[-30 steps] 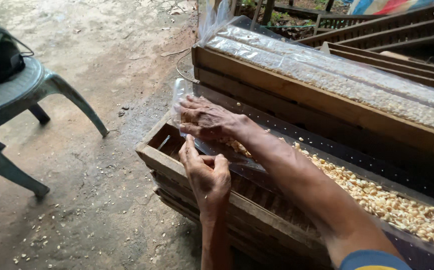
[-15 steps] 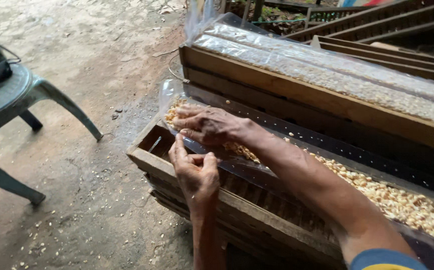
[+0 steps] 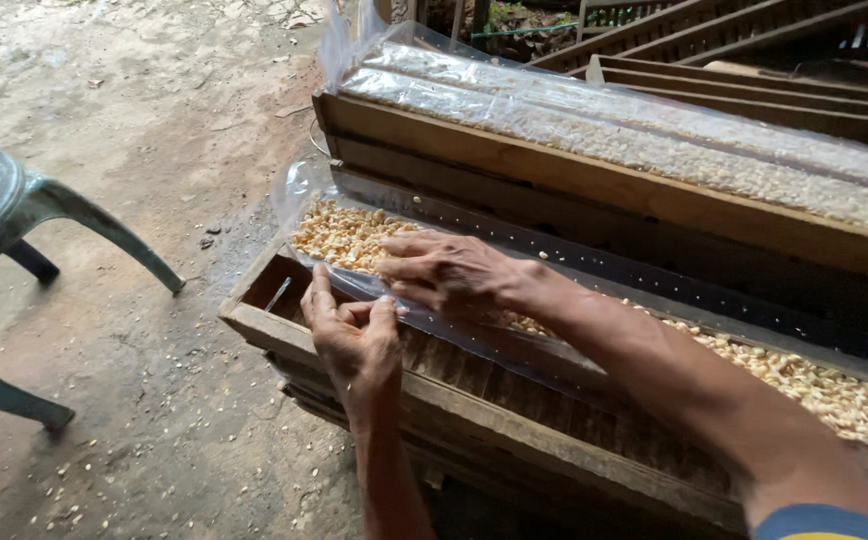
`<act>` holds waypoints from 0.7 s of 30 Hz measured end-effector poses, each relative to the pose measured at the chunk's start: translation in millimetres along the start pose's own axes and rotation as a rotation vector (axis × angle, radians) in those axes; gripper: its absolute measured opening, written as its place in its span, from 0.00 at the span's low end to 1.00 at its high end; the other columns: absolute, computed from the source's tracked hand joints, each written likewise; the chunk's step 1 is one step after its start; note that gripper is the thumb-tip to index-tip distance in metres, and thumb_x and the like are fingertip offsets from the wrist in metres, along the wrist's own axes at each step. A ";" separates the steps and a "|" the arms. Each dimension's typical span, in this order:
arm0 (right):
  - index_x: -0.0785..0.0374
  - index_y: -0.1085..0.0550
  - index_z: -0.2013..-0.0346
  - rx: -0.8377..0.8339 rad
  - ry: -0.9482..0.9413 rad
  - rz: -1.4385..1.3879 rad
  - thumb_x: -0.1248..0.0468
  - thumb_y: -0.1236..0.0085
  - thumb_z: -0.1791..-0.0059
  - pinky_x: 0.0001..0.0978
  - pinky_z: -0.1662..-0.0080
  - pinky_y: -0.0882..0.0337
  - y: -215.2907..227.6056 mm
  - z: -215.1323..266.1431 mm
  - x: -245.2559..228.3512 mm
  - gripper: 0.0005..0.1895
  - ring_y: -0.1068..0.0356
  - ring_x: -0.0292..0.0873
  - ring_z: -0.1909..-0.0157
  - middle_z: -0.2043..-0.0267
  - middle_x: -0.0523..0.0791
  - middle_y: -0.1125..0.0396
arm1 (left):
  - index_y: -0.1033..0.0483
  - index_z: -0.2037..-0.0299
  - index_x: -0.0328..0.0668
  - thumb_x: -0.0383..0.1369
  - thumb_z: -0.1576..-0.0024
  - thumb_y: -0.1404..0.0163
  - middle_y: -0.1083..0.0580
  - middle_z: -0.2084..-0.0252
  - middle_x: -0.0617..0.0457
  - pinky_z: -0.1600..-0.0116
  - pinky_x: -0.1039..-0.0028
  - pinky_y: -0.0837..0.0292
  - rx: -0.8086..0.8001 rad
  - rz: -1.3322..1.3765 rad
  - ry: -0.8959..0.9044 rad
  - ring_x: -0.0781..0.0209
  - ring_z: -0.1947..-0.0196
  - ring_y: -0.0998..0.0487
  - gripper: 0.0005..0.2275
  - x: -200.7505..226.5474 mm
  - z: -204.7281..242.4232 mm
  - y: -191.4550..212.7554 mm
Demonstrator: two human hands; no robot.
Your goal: The person scoops grain-like material from a large basket into long plastic-lined wooden trays using a small bowl. They spread the material evenly along the trays with their hands and adjust the plastic lining to ensure uniform coverage.
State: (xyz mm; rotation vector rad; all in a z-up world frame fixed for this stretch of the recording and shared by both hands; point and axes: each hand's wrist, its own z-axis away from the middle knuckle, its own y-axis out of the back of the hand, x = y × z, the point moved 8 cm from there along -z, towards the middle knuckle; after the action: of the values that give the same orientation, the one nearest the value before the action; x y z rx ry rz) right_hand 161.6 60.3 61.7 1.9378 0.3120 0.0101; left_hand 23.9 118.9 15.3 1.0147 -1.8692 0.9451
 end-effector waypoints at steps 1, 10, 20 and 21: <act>0.44 0.28 0.31 -0.003 0.009 -0.004 0.53 0.46 0.41 0.56 0.32 0.31 9.6 12.5 -4.9 0.22 0.35 0.62 0.28 0.27 0.48 0.34 | 0.47 0.23 0.25 0.16 0.48 0.43 0.40 0.33 0.33 0.66 0.73 0.11 0.010 -0.003 -0.001 0.52 0.65 0.16 0.39 -1.6 0.4 0.1; 0.50 0.21 0.46 0.171 0.061 0.227 0.54 0.40 0.45 0.46 0.49 0.21 64.1 103.4 -39.3 0.14 0.24 0.55 0.43 0.47 0.46 0.26 | 0.45 0.25 0.19 0.16 0.50 0.43 0.40 0.36 0.26 0.63 0.61 0.14 0.068 0.003 -0.053 0.35 0.65 0.15 0.39 17.5 -1.2 0.5; 0.47 0.23 0.58 0.102 -0.510 0.153 0.52 0.38 0.50 0.41 0.63 0.20 67.4 224.7 70.6 0.09 0.20 0.47 0.65 0.69 0.43 0.28 | 0.44 0.24 0.39 0.28 0.47 0.37 0.29 0.44 0.32 0.70 0.67 0.12 -0.015 -0.031 0.066 0.42 0.67 0.14 0.39 30.6 11.4 -14.3; 0.51 0.20 0.58 0.134 -0.674 -0.039 0.54 0.41 0.47 0.39 0.64 0.20 58.1 257.8 103.6 0.08 0.19 0.47 0.66 0.72 0.46 0.24 | 0.46 0.24 0.38 0.28 0.45 0.38 0.25 0.52 0.29 0.73 0.63 0.10 -0.084 0.020 0.065 0.35 0.69 0.14 0.39 31.7 17.3 -23.8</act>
State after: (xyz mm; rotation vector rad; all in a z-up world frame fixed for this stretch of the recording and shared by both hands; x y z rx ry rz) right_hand 313.6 -171.8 1.8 1.9432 -0.1040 -0.6893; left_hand 28.5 84.9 41.7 0.9059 -1.8525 0.8933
